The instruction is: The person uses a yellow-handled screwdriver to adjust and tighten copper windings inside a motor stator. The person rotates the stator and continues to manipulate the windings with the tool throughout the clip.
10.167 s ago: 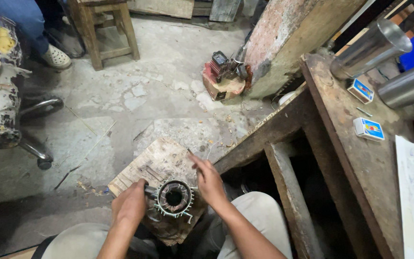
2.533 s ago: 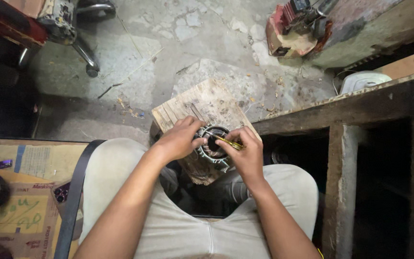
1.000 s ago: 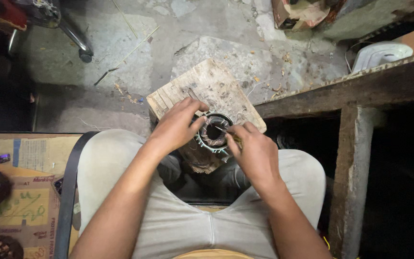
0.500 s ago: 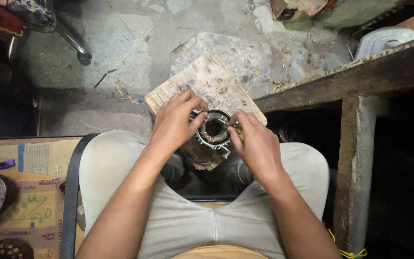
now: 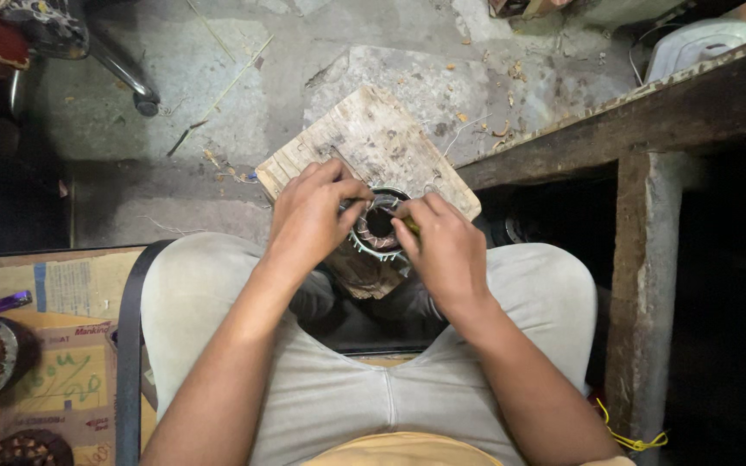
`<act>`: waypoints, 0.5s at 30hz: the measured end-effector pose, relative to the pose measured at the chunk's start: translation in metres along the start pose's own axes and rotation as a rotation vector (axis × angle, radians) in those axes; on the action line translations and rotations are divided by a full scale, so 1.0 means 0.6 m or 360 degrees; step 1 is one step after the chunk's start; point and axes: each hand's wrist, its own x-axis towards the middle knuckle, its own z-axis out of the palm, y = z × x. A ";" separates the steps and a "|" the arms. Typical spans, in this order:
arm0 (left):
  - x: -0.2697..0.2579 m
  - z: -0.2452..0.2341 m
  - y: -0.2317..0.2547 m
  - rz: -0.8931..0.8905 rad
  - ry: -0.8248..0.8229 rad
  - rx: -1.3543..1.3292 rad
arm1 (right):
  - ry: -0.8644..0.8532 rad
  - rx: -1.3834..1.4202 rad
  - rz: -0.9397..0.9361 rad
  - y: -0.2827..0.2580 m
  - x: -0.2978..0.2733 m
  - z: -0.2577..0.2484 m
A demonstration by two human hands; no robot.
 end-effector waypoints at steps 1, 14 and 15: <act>0.000 0.000 0.001 -0.0003 -0.0001 -0.0014 | -0.0004 -0.0044 -0.0022 0.000 0.000 0.003; -0.001 -0.003 0.001 0.0035 -0.0050 -0.0244 | -0.0247 -0.0007 -0.0233 0.032 -0.009 -0.046; -0.001 -0.003 0.001 0.0021 -0.0049 -0.0242 | -0.0333 -0.0028 -0.0186 0.033 -0.010 -0.050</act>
